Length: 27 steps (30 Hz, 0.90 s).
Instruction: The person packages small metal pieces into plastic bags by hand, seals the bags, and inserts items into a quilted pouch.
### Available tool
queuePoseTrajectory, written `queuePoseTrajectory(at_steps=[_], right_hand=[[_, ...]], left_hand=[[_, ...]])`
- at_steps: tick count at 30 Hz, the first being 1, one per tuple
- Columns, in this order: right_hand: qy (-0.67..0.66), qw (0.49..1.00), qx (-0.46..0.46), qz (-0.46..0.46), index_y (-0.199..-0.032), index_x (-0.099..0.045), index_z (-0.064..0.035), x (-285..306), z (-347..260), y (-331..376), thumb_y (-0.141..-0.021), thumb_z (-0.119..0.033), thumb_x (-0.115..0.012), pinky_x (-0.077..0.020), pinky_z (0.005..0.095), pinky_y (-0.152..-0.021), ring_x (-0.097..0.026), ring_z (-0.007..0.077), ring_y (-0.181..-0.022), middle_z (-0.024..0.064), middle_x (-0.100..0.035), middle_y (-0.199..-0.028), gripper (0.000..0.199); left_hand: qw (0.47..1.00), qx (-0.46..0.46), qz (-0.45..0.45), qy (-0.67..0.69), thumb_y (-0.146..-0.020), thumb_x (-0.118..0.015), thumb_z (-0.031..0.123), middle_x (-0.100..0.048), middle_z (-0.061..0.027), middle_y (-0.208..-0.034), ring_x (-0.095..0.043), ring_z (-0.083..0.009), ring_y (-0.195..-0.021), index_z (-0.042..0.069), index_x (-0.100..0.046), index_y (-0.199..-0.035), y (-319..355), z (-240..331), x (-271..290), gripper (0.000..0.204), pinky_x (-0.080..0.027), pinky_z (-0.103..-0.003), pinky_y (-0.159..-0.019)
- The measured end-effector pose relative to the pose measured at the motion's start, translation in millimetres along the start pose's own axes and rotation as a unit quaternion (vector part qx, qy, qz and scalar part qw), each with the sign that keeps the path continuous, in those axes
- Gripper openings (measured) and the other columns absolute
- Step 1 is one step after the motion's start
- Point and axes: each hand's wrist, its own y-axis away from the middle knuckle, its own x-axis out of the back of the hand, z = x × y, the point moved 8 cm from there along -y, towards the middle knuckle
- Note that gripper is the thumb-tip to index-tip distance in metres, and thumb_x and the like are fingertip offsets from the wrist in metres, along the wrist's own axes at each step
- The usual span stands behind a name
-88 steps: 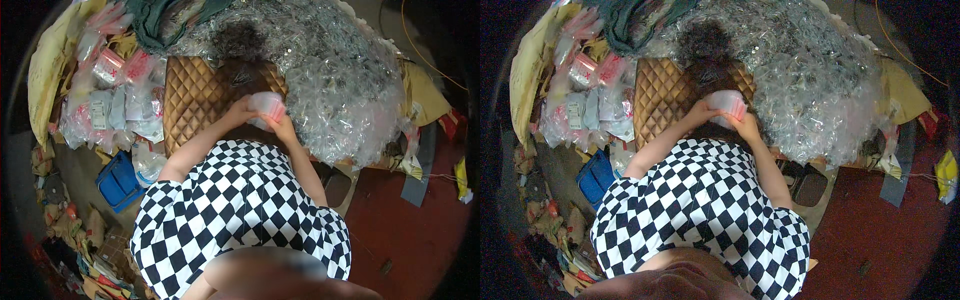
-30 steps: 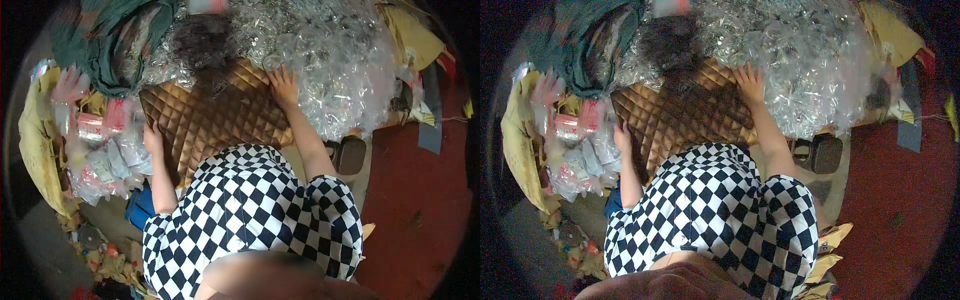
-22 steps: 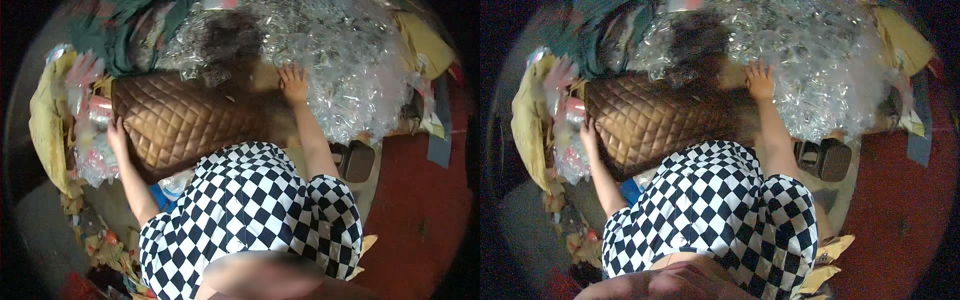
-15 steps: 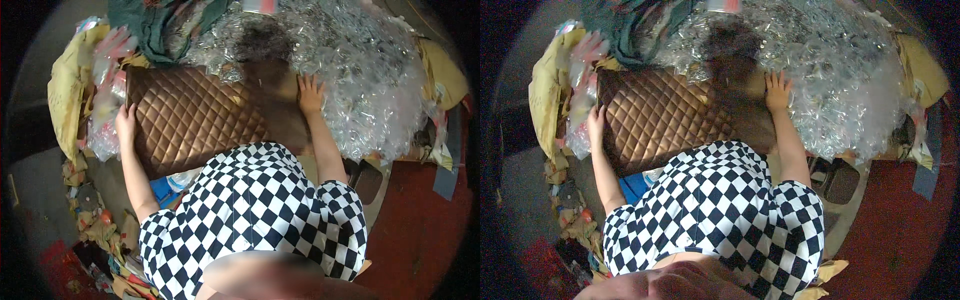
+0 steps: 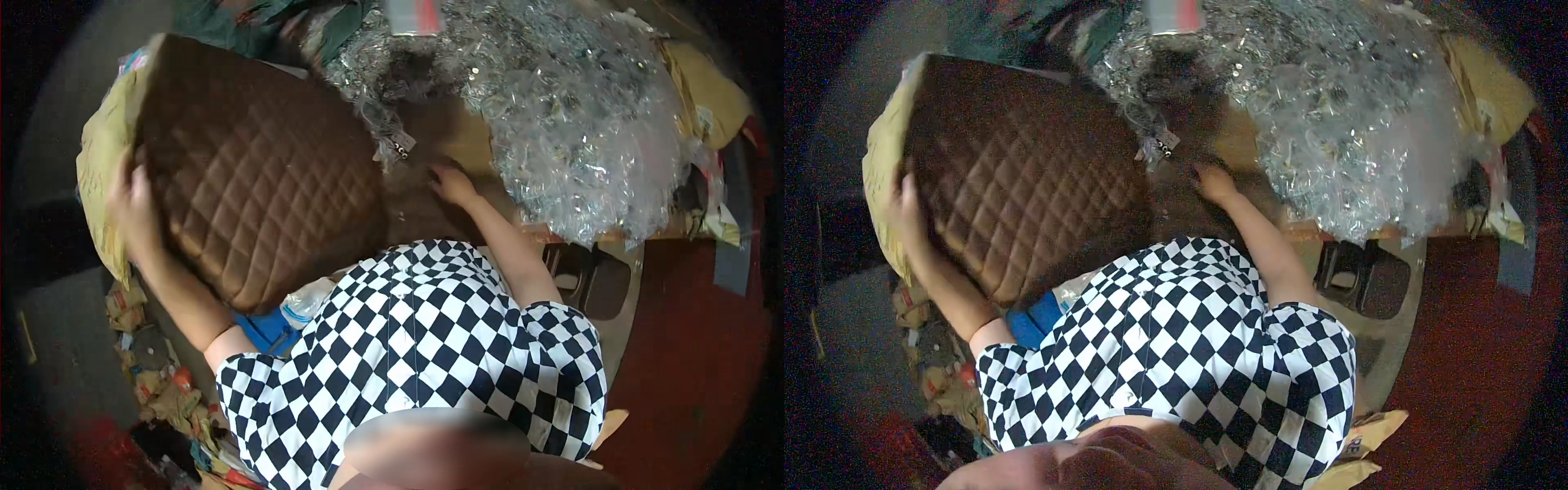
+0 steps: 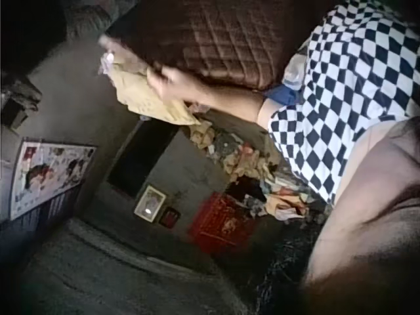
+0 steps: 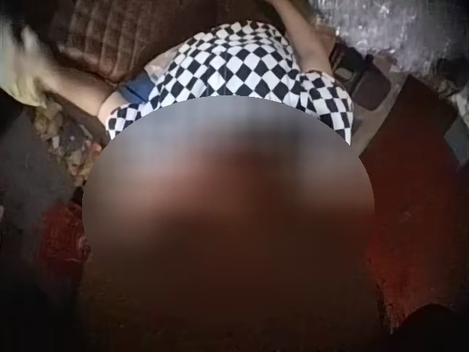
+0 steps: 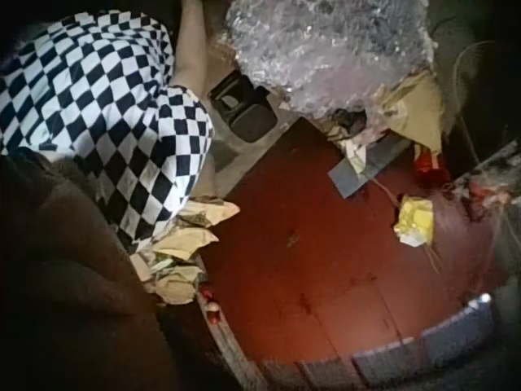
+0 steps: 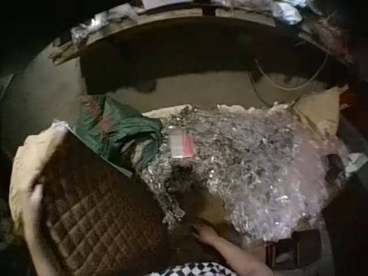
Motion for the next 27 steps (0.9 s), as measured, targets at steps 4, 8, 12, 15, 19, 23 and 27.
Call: queuePoseTrajectory(at_steps=[4,8,12,15,19,23,27], right_hand=[[-0.071,0.997,-0.003,0.014,-0.119,-0.058,-0.0074,-9,-11,11,-0.080,-0.020,-0.066,-0.0487,0.0411,-0.083,-0.062,0.0340,-0.096,0.0189,-0.064,-0.105,0.041],[-0.106,0.991,-0.078,0.039,-0.123,-0.055,-0.0068,-26,-6,24,-0.080,-0.020,-0.067,-0.0492,0.0375,-0.083,-0.063,0.0310,-0.093,0.0162,-0.066,-0.103,0.046],[-0.213,0.972,-0.092,0.030,-0.132,-0.048,-0.0072,-27,-26,37,-0.082,-0.023,-0.068,-0.0490,0.0348,-0.081,-0.064,0.0255,-0.092,0.0128,-0.066,-0.104,0.055],[-0.304,0.943,-0.135,0.022,-0.138,-0.041,-0.0079,-11,-28,54,-0.083,-0.026,-0.069,-0.0478,0.0325,-0.085,-0.061,0.0205,-0.100,0.0116,-0.063,-0.114,0.065],[-0.561,0.818,-0.085,0.094,-0.145,-0.029,-0.0068,39,-44,80,-0.086,-0.027,-0.064,-0.0419,0.0343,-0.098,-0.050,0.0232,-0.119,0.0153,-0.048,-0.135,0.071],[-0.736,0.665,-0.011,0.127,-0.143,-0.034,-0.0063,76,-62,97,-0.092,-0.028,-0.055,-0.0372,0.0373,-0.104,-0.043,0.0247,-0.128,0.0172,-0.042,-0.140,0.060],[-0.257,0.953,0.094,0.128,-0.135,-0.046,-0.0012,69,-5,176,-0.087,-0.003,-0.054,-0.0308,0.0374,-0.108,-0.041,0.0290,-0.130,0.0171,-0.047,-0.137,0.049]], left_hand=[[0.980,0.054,0.175,0.072,-0.088,-0.053,0.002,-0.066,-0.0157,-0.108,-0.063,-0.0224,-0.099,-0.005,-0.060,-0.117,16,59,113,0.030,-0.051,-0.032,-0.086],[0.943,-0.029,0.304,0.135,-0.091,-0.054,0.006,-0.065,-0.0195,-0.106,-0.064,-0.0261,-0.093,-0.006,-0.060,-0.113,55,138,121,0.026,-0.056,-0.037,-0.079],[0.917,-0.242,0.305,0.094,-0.092,-0.054,0.009,-0.059,-0.0254,-0.116,-0.061,-0.0301,-0.099,-0.005,-0.055,-0.117,66,109,143,0.030,-0.053,-0.039,-0.085],[0.912,-0.218,0.285,0.199,-0.092,-0.054,0.008,-0.060,-0.0247,-0.115,-0.061,-0.0297,-0.098,-0.005,-0.055,-0.118,60,106,142,0.030,-0.053,-0.039,-0.084],[0.897,-0.180,0.257,0.312,-0.092,-0.055,0.008,-0.061,-0.0237,-0.114,-0.061,-0.0290,-0.096,-0.005,-0.055,-0.118,51,108,139,0.030,-0.052,-0.039,-0.084],[0.920,-0.154,0.143,0.330,-0.087,-0.059,0.004,-0.062,-0.0205,-0.112,-0.061,-0.0284,-0.097,-0.005,-0.055,-0.119,42,72,126,0.033,-0.049,-0.041,-0.086],[0.968,-0.237,-0.084,-0.008,-0.078,-0.064,0.034,-0.068,-0.0160,-0.089,-0.064,-0.0323,-0.084,0.000,-0.067,-0.087,110,173,11,0.035,-0.050,-0.042,-0.078]])
